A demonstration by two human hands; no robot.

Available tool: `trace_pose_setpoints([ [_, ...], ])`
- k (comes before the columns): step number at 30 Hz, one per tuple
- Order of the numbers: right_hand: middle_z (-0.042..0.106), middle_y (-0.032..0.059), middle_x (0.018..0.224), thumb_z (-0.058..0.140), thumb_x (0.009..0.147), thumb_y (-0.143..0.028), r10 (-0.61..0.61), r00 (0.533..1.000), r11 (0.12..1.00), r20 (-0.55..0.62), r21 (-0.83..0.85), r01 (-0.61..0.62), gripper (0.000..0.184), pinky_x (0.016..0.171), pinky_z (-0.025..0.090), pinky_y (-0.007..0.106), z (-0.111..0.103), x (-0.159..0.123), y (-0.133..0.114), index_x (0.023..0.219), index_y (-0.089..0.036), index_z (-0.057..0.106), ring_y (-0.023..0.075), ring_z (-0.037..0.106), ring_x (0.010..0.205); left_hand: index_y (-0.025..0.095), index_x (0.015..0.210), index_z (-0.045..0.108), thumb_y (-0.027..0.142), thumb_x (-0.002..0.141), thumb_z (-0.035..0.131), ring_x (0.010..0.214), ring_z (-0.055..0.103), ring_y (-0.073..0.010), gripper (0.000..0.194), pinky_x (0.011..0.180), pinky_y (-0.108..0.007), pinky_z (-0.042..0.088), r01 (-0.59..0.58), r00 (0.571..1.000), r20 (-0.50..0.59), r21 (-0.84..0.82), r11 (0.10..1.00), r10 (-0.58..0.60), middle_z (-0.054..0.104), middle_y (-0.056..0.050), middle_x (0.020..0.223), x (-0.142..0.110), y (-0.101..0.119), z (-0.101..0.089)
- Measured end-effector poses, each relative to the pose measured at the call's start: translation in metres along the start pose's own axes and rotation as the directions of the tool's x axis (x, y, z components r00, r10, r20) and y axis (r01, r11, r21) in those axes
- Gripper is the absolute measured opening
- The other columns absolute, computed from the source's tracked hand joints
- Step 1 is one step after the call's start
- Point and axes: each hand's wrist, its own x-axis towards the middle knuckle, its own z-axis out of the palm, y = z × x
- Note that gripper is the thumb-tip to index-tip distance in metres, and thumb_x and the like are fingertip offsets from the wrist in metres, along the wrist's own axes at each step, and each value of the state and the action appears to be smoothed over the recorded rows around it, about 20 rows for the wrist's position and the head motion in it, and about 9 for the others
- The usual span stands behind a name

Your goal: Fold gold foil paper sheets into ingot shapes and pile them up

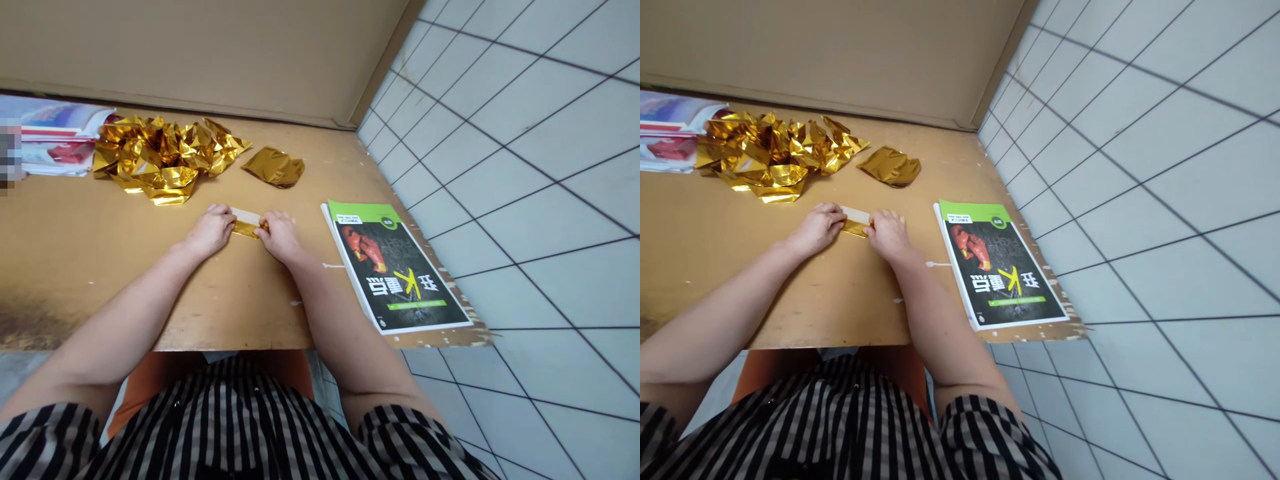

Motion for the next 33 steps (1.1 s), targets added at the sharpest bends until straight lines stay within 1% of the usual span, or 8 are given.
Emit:
trace_pose_setpoints([
  [8,0.065,0.0126,0.109,0.057,0.089,-0.030,-0.017,1.000,0.999,0.004,-0.027,0.017,0.015,0.085,0.035,0.039,-0.001,-0.003,0.001,0.099,-0.020,0.063,0.0285,0.052,0.104,0.018,0.098,0.073,0.025,0.089,0.049,0.094,0.055,-0.0247,0.027,0.092,-0.042,0.050,-0.019,0.999,0.047,0.010,1.000,0.018,0.062,-0.009,0.098,0.001,0.001,-0.006],
  [14,0.065,0.0122,0.106,0.058,0.090,-0.033,-0.043,0.999,0.998,-0.019,-0.047,0.042,0.018,0.083,0.034,0.038,0.003,-0.002,0.005,0.100,-0.020,0.064,0.0281,0.052,0.100,0.019,0.098,0.074,0.023,0.090,0.047,0.093,0.056,-0.0239,0.028,0.090,-0.041,0.050,-0.037,0.999,0.032,0.001,0.999,0.037,0.062,-0.009,0.097,-0.001,-0.002,-0.005],
  [18,0.064,0.0114,0.103,0.057,0.090,-0.034,-0.069,0.997,0.996,-0.015,-0.058,0.068,0.020,0.084,0.033,0.038,0.002,-0.003,0.005,0.103,-0.020,0.065,0.0278,0.051,0.100,0.019,0.097,0.074,0.021,0.091,0.046,0.092,0.056,-0.0232,0.029,0.088,-0.040,0.050,-0.024,1.000,0.003,-0.002,1.000,0.024,0.063,-0.009,0.095,0.001,-0.004,-0.002],
  [22,0.062,0.0125,0.105,0.056,0.091,-0.033,-0.093,0.995,0.992,-0.025,-0.085,0.091,0.022,0.086,0.032,0.039,0.001,-0.004,0.004,0.104,-0.019,0.067,0.0284,0.049,0.103,0.018,0.099,0.074,0.021,0.090,0.047,0.093,0.058,-0.0239,0.029,0.089,-0.041,0.050,-0.006,1.000,0.000,-0.005,1.000,0.006,0.064,-0.009,0.096,0.002,-0.003,-0.001],
  [26,0.061,0.0136,0.108,0.053,0.091,-0.031,-0.133,0.990,0.985,-0.052,-0.117,0.127,0.024,0.086,0.032,0.040,0.003,-0.003,0.001,0.107,-0.019,0.067,0.0295,0.047,0.105,0.018,0.098,0.074,0.023,0.090,0.048,0.095,0.060,-0.0249,0.028,0.089,-0.042,0.052,-0.017,1.000,0.009,-0.002,1.000,0.017,0.067,-0.010,0.097,0.001,-0.002,-0.004],
  [28,0.061,0.0143,0.110,0.049,0.093,-0.028,-0.148,0.988,0.981,-0.033,-0.133,0.143,0.027,0.086,0.032,0.040,0.004,-0.003,-0.004,0.112,-0.019,0.066,0.0292,0.048,0.105,0.019,0.097,0.074,0.024,0.090,0.049,0.095,0.061,-0.0247,0.027,0.090,-0.042,0.052,-0.034,0.999,0.016,-0.005,0.999,0.034,0.068,-0.009,0.098,-0.001,-0.002,-0.007],
  [30,0.061,0.0145,0.110,0.043,0.095,-0.024,-0.162,0.987,0.977,0.019,-0.137,0.163,0.031,0.086,0.032,0.039,0.004,-0.003,-0.010,0.116,-0.018,0.065,0.0280,0.049,0.105,0.019,0.095,0.075,0.024,0.090,0.049,0.094,0.062,-0.0241,0.027,0.090,-0.042,0.053,-0.065,0.997,0.032,-0.015,0.998,0.065,0.069,-0.009,0.098,-0.003,-0.004,-0.010],
  [33,0.061,0.0136,0.113,0.037,0.097,-0.023,-0.220,0.972,0.965,0.083,-0.126,0.229,0.036,0.087,0.033,0.037,0.005,-0.003,-0.019,0.125,-0.020,0.061,0.0265,0.050,0.105,0.020,0.093,0.075,0.022,0.090,0.048,0.095,0.064,-0.0233,0.028,0.093,-0.043,0.052,-0.130,0.990,0.056,-0.042,0.991,0.132,0.071,-0.009,0.100,-0.006,-0.008,-0.014],
])
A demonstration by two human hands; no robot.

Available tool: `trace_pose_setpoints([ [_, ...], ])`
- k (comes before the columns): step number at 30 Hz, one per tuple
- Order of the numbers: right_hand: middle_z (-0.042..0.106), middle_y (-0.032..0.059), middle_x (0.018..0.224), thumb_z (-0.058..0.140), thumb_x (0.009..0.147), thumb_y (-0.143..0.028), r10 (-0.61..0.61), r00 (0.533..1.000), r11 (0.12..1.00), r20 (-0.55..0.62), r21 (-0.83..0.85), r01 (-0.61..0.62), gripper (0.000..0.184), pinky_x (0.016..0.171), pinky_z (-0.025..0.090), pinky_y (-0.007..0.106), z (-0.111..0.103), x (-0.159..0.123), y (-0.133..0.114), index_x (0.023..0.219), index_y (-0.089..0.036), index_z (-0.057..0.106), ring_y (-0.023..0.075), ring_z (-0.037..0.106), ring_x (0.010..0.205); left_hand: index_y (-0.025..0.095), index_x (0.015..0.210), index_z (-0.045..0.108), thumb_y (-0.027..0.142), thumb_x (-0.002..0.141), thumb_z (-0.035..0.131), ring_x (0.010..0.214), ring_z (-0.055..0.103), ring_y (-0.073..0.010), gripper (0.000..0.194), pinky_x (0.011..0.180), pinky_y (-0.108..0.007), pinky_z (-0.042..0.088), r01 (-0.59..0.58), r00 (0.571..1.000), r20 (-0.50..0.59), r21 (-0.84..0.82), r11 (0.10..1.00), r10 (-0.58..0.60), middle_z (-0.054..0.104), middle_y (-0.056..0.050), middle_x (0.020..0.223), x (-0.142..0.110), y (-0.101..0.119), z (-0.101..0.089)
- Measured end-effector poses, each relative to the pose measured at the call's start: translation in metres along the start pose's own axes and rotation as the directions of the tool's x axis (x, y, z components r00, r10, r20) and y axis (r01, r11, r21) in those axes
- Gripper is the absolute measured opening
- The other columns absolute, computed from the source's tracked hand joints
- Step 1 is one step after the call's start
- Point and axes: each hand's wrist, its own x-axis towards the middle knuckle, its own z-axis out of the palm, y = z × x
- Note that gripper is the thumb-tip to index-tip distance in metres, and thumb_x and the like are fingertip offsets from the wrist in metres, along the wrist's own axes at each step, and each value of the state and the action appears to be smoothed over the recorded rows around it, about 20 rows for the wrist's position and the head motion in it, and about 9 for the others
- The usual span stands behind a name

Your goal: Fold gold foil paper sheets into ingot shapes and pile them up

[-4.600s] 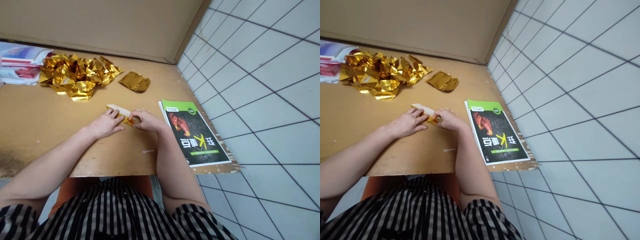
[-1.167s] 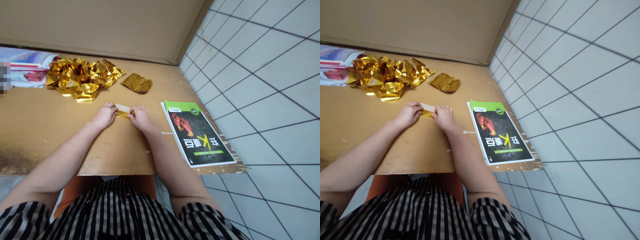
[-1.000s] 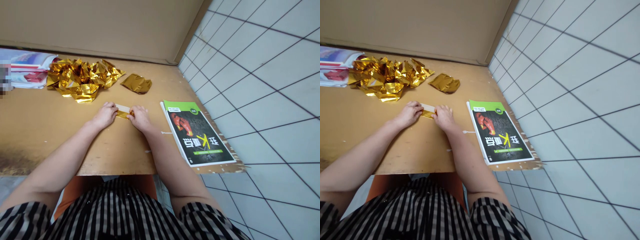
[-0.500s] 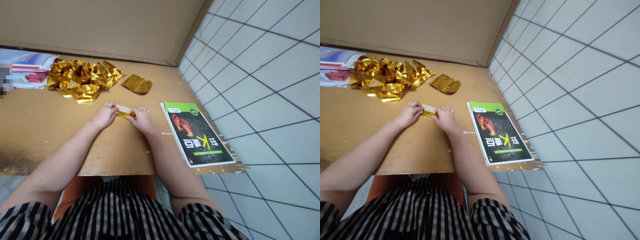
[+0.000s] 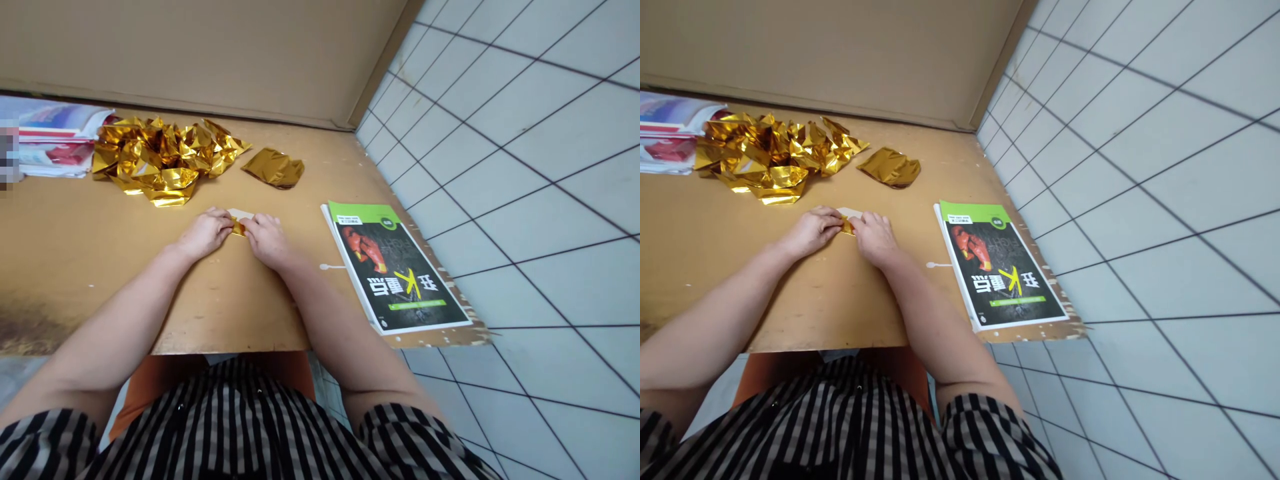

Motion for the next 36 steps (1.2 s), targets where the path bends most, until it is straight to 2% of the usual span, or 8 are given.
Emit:
trace_pose_setpoints([
  [3,0.059,0.0133,0.116,0.039,0.098,-0.029,-0.044,0.999,0.999,0.003,-0.022,0.045,0.038,0.086,0.034,0.037,0.000,0.001,-0.006,0.131,-0.022,0.056,0.0269,0.050,0.105,0.021,0.098,0.075,0.021,0.090,0.047,0.100,0.064,-0.0229,0.029,0.095,-0.044,0.051,-0.023,1.000,-0.001,-0.026,0.999,0.023,0.071,-0.008,0.104,-0.002,-0.004,-0.001],
  [10,0.058,0.0155,0.117,0.038,0.099,-0.039,-0.025,0.999,0.996,0.042,-0.082,0.028,0.043,0.085,0.033,0.038,0.000,0.002,-0.010,0.133,-0.019,0.055,0.0281,0.049,0.106,0.018,0.110,0.071,0.024,0.090,0.046,0.108,0.064,-0.0244,0.033,0.101,-0.044,0.050,0.043,0.999,0.022,-0.009,0.999,-0.043,0.071,-0.010,0.113,-0.004,-0.008,-0.003],
  [20,0.059,0.0146,0.116,0.040,0.098,-0.041,-0.036,0.999,0.995,0.036,-0.088,0.039,0.044,0.083,0.032,0.037,0.001,0.003,-0.009,0.135,-0.021,0.054,0.0275,0.049,0.103,0.021,0.108,0.072,0.024,0.092,0.042,0.119,0.059,-0.0254,0.034,0.107,-0.045,0.045,0.089,0.995,0.029,0.118,0.989,-0.093,0.072,-0.006,0.112,-0.003,-0.018,-0.010],
  [24,0.059,0.0156,0.117,0.040,0.098,-0.041,-0.039,0.998,0.995,0.051,-0.090,0.043,0.045,0.083,0.032,0.037,-0.001,0.003,-0.009,0.136,-0.020,0.053,0.0276,0.049,0.105,0.021,0.106,0.071,0.025,0.092,0.043,0.123,0.056,-0.0280,0.032,0.105,-0.047,0.045,0.131,0.990,0.024,0.181,0.975,-0.137,0.072,-0.007,0.109,-0.003,-0.016,-0.012],
  [28,0.059,0.0154,0.117,0.041,0.098,-0.040,-0.030,0.998,0.995,0.055,-0.089,0.035,0.045,0.083,0.032,0.037,-0.004,0.002,-0.010,0.136,-0.020,0.053,0.0275,0.049,0.105,0.017,0.108,0.069,0.022,0.091,0.043,0.124,0.055,-0.0295,0.031,0.105,-0.048,0.045,0.125,0.992,-0.019,0.184,0.975,-0.124,0.069,-0.011,0.118,-0.001,-0.009,-0.014],
  [30,0.059,0.0156,0.116,0.041,0.098,-0.040,-0.032,0.998,0.995,0.057,-0.087,0.037,0.045,0.083,0.032,0.037,-0.004,0.002,-0.010,0.136,-0.019,0.053,0.0277,0.049,0.104,0.016,0.109,0.068,0.020,0.091,0.043,0.120,0.057,-0.0284,0.031,0.104,-0.046,0.046,0.093,0.995,-0.035,0.150,0.984,-0.088,0.068,-0.012,0.118,0.000,-0.003,-0.014],
  [34,0.059,0.0156,0.116,0.039,0.099,-0.040,-0.029,0.998,0.995,0.064,-0.089,0.035,0.046,0.083,0.032,0.037,-0.003,0.003,-0.010,0.138,-0.018,0.052,0.0276,0.049,0.103,0.017,0.104,0.068,0.016,0.091,0.041,0.099,0.064,-0.0236,0.030,0.095,-0.040,0.051,0.003,1.000,0.030,0.057,0.998,-0.004,0.071,-0.010,0.103,0.002,0.006,-0.009],
  [36,0.059,0.0153,0.116,0.039,0.099,-0.040,-0.036,0.998,0.996,0.060,-0.085,0.041,0.046,0.084,0.032,0.037,-0.003,0.003,-0.009,0.138,-0.019,0.051,0.0273,0.049,0.103,0.018,0.103,0.068,0.015,0.090,0.041,0.096,0.064,-0.0228,0.030,0.093,-0.039,0.052,-0.006,0.999,0.040,0.035,0.999,0.004,0.071,-0.009,0.101,0.002,0.007,-0.007],
])
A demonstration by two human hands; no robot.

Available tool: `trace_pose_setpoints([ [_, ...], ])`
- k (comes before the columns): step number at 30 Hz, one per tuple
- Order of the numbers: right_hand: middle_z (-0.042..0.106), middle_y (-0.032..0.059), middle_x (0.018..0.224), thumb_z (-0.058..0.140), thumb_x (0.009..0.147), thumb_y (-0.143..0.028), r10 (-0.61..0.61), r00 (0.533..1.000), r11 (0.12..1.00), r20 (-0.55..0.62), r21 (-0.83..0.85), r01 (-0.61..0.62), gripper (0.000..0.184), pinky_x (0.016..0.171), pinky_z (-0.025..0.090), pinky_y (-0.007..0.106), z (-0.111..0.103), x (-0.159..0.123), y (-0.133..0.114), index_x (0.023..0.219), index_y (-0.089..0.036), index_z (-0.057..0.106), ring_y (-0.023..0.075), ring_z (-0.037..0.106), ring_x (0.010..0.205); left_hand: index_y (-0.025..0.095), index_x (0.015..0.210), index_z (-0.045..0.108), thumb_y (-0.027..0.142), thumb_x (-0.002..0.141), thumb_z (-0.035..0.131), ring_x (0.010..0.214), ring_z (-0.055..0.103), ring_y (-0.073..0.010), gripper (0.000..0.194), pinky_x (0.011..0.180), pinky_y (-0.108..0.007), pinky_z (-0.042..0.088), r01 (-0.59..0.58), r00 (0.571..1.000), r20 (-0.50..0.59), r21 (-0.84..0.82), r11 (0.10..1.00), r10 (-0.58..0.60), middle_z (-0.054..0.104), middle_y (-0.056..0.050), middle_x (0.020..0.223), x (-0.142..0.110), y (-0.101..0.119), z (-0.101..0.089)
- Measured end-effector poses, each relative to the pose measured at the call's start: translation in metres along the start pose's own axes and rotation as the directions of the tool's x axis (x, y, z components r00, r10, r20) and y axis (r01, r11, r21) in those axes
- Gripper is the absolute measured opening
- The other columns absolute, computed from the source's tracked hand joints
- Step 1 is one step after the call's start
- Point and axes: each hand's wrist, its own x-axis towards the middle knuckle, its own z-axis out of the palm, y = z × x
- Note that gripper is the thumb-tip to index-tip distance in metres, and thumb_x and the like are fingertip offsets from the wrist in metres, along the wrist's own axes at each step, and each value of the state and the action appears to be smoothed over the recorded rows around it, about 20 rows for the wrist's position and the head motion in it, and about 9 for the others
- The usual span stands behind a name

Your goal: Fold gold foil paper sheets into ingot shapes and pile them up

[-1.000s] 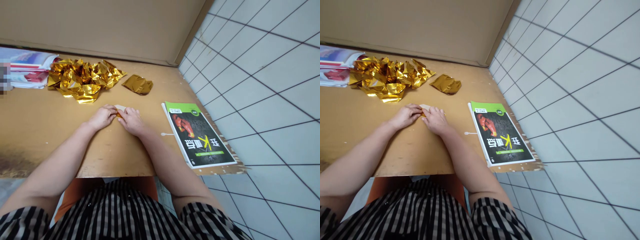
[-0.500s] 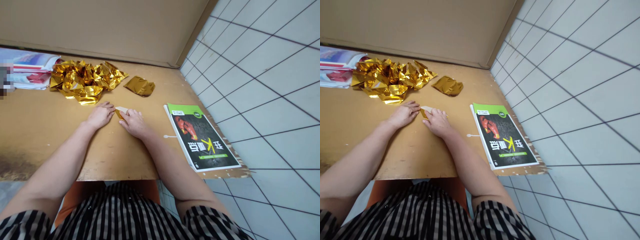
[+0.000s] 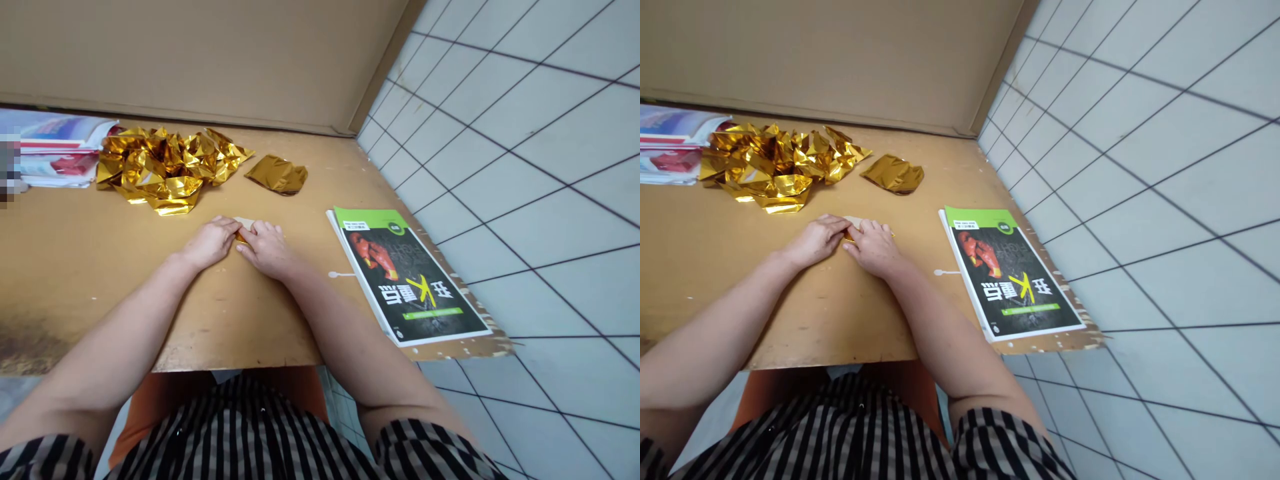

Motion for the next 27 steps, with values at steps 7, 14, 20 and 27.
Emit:
trace_pose_setpoints([
  [7,0.057,0.0162,0.116,0.040,0.098,-0.042,-0.056,0.998,0.998,-0.005,0.007,0.056,0.047,0.085,0.032,0.039,0.003,0.000,0.004,0.136,-0.016,0.054,0.0275,0.047,0.103,0.017,0.110,0.068,0.016,0.089,0.044,0.097,0.062,-0.0236,0.032,0.094,-0.040,0.051,-0.002,1.000,-0.002,0.000,1.000,0.002,0.070,-0.009,0.104,0.002,-0.007,0.004],
  [14,0.055,0.0167,0.121,0.044,0.097,-0.042,-0.124,0.992,0.992,-0.006,0.020,0.124,0.047,0.091,0.034,0.042,0.004,-0.005,0.009,0.135,-0.017,0.056,0.0292,0.045,0.109,0.020,0.106,0.071,0.020,0.091,0.043,0.092,0.061,-0.0224,0.032,0.092,-0.041,0.050,-0.057,0.998,-0.011,0.047,0.997,0.057,0.069,-0.008,0.102,0.003,-0.011,0.008],
  [20,0.055,0.0156,0.119,0.048,0.096,-0.039,-0.201,0.979,0.976,-0.026,0.079,0.202,0.044,0.097,0.037,0.045,0.001,-0.012,0.017,0.133,-0.018,0.059,0.0289,0.045,0.113,0.019,0.109,0.071,0.024,0.093,0.044,0.095,0.061,-0.0231,0.032,0.091,-0.040,0.050,-0.052,0.998,-0.022,0.053,0.997,0.053,0.068,-0.009,0.102,0.002,-0.011,0.009],
  [27,0.057,0.0117,0.111,0.049,0.095,-0.030,-0.287,0.956,0.941,-0.055,0.172,0.293,0.029,0.101,0.040,0.045,-0.004,-0.018,0.027,0.112,-0.018,0.070,0.0257,0.048,0.113,0.018,0.102,0.073,0.028,0.093,0.046,0.094,0.061,-0.0234,0.030,0.091,-0.040,0.050,-0.032,0.999,-0.039,0.072,0.997,0.035,0.069,-0.009,0.098,0.004,-0.007,0.011],
])
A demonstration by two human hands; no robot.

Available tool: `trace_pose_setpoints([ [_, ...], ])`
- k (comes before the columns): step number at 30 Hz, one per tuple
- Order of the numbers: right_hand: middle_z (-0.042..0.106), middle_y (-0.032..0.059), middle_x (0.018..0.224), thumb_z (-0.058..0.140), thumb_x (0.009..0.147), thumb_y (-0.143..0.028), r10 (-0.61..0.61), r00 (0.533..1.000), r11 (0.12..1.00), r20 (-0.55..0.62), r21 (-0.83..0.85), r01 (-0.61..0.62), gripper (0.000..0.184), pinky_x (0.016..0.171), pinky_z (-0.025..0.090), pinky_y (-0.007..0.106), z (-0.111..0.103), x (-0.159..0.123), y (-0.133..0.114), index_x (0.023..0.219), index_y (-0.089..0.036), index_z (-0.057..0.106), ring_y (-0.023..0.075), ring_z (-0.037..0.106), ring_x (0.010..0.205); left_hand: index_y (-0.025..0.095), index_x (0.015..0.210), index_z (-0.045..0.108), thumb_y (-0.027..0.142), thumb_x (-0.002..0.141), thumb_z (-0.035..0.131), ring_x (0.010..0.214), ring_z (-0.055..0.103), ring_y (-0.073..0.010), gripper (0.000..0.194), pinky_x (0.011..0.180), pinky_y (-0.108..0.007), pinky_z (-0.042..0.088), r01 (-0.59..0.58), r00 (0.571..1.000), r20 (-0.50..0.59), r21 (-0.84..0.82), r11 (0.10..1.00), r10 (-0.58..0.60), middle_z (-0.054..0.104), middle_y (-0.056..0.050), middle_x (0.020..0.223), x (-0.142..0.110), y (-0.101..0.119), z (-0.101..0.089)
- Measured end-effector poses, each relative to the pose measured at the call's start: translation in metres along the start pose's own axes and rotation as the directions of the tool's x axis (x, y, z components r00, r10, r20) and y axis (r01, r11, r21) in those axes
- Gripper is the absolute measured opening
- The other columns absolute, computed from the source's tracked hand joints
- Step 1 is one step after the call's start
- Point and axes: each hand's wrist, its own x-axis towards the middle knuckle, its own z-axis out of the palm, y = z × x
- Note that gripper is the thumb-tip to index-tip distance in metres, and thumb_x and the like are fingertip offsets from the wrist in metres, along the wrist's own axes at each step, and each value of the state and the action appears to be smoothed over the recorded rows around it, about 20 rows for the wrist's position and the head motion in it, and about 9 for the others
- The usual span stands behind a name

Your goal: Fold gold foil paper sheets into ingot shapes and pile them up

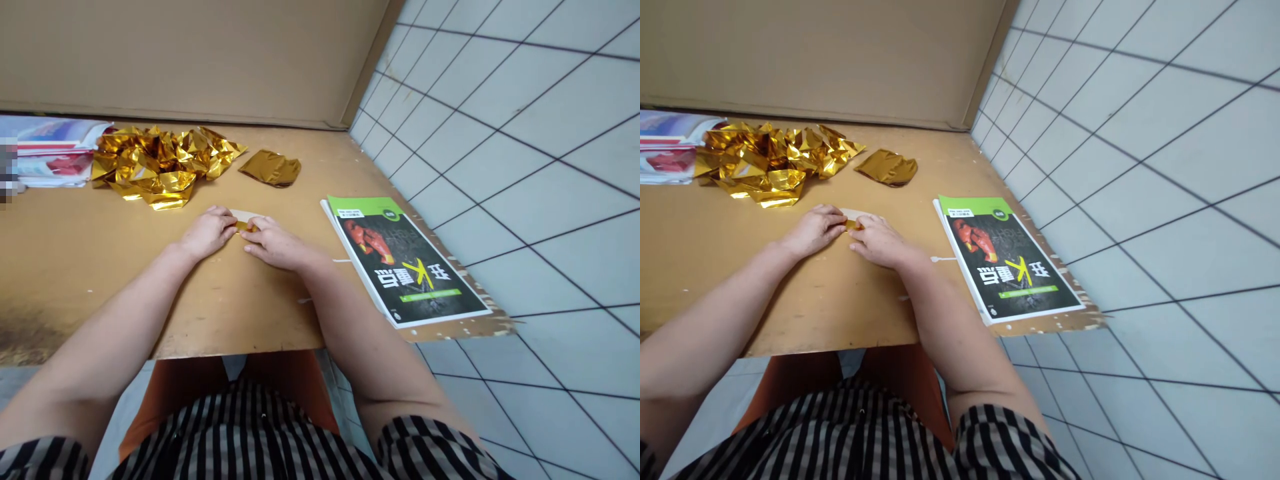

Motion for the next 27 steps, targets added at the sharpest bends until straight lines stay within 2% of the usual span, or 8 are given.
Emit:
trace_pose_setpoints([
  [8,0.060,0.0109,0.110,0.051,0.091,-0.020,0.013,1.000,1.000,0.020,0.025,-0.013,0.022,0.100,0.042,0.043,-0.006,-0.004,0.005,0.095,-0.018,0.073,0.0242,0.053,0.108,0.018,0.102,0.073,0.029,0.090,0.049,0.095,0.062,-0.0234,0.029,0.091,-0.041,0.051,0.054,0.999,-0.003,-0.041,0.998,-0.054,0.070,-0.009,0.101,0.000,0.003,-0.003],
  [17,0.063,0.0095,0.114,0.050,0.092,-0.020,0.071,0.996,0.997,0.052,0.037,-0.073,0.026,0.098,0.041,0.042,-0.015,-0.011,0.013,0.097,-0.022,0.076,0.0236,0.055,0.104,0.020,0.099,0.074,0.031,0.089,0.051,0.094,0.061,-0.0239,0.027,0.091,-0.042,0.051,0.064,0.998,-0.013,-0.055,0.996,-0.064,0.069,-0.008,0.101,0.001,0.004,-0.003],
  [27,0.064,0.0041,0.123,0.057,0.087,-0.020,0.044,0.997,0.971,0.056,0.231,-0.056,0.025,0.103,0.040,0.042,-0.017,-0.015,0.032,0.102,-0.027,0.076,0.0209,0.056,0.111,0.019,0.101,0.072,0.025,0.092,0.045,0.100,0.060,-0.0246,0.029,0.091,-0.040,0.052,0.067,0.998,-0.019,0.010,0.998,-0.067,0.067,-0.009,0.105,-0.002,0.015,-0.002],
])
